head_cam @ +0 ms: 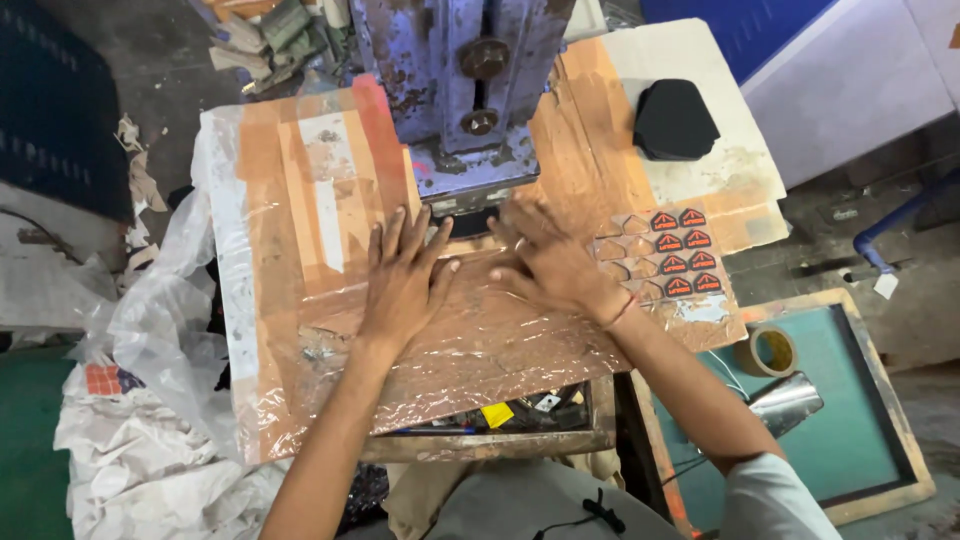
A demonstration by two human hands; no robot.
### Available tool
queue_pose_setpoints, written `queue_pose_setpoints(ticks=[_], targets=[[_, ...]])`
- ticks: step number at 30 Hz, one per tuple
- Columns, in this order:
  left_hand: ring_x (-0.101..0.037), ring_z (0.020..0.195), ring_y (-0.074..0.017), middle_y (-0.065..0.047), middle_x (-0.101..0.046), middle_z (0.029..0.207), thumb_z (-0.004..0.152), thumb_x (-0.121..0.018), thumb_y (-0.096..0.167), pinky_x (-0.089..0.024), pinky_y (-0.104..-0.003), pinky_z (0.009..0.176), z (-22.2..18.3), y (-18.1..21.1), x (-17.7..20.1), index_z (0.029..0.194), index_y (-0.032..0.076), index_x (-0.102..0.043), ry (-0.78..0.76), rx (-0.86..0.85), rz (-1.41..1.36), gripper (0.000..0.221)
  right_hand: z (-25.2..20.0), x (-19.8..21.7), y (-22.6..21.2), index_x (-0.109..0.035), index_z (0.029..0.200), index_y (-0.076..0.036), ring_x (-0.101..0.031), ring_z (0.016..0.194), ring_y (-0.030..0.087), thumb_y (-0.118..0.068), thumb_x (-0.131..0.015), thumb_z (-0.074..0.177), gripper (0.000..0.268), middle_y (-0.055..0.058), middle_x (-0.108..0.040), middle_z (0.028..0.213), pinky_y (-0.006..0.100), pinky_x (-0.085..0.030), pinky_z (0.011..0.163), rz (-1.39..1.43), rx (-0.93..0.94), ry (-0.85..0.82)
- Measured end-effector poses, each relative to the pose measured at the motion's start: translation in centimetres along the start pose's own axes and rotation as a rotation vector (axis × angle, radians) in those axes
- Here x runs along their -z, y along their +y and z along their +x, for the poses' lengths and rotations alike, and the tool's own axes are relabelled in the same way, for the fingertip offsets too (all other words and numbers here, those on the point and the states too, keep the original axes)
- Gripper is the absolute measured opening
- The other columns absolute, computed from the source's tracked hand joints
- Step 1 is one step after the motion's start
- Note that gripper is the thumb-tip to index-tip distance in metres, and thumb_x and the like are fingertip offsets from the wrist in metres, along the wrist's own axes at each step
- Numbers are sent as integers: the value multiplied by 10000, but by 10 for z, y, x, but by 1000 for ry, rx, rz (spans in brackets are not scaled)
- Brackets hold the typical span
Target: The recorder is applying small red logos to black fabric pieces using a hot press machine.
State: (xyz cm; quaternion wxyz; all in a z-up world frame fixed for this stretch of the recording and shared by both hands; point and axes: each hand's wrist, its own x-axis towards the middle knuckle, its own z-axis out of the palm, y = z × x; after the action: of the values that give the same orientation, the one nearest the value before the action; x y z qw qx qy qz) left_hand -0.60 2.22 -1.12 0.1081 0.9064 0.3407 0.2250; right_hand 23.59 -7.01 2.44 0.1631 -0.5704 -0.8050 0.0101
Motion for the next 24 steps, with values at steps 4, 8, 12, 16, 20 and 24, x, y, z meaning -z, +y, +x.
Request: queue_pose_setpoints(ticks=[4,8,12,16,20,24], targets=[[-279,1517,-409,-149,-391,1621,1018,-578,432,-207,-631,1227,-4,3,5,1498,167,-550,-17,-3,-33,550,9,7,5,-590,1434,-19,-424,1453,400,-506,-594,1011,645,258,-528,1482,513,-260,1259,66,-47,48],[-287,1506,-419,-157,-414,1609,1019,-573,412,-221,-617,1219,-3,11,10,1482,127,-565,27,-5,-45,544,10,9,2,-635,1334,-16,-476,1408,409,-514,-658,947,632,247,-572,1406,526,-310,1207,12,-13,40],[-349,1461,-391,-124,-469,1563,1014,-585,393,-233,-608,1217,-5,16,14,1452,93,-584,-44,14,-48,531,9,9,-1,-667,1315,-34,-494,1372,401,-479,-669,959,570,232,-589,1403,515,-347,1191,35,-45,48],[-363,1448,-392,-126,-490,1542,1010,-598,388,-242,-598,1213,-9,15,16,1431,86,-603,-16,-17,-69,518,-5,20,-8,-672,1298,-42,-500,1392,393,-442,-703,955,528,212,-593,1414,493,-355,1198,34,-65,103],[-373,1436,-391,-129,-516,1528,1000,-610,380,-260,-587,1203,-6,12,17,1420,82,-622,11,-32,-88,515,-57,60,-1,-650,1184,-36,-591,1213,374,-264,-797,873,413,193,-625,1252,487,-462,1069,54,-525,292],[-387,1435,-387,-121,-530,1525,1000,-619,383,-270,-585,1198,-12,12,15,1404,82,-634,19,-43,-92,504,-193,62,77,-672,1110,106,-637,905,274,-327,-928,833,574,196,-690,1013,383,-537,755,-58,-1020,448]])
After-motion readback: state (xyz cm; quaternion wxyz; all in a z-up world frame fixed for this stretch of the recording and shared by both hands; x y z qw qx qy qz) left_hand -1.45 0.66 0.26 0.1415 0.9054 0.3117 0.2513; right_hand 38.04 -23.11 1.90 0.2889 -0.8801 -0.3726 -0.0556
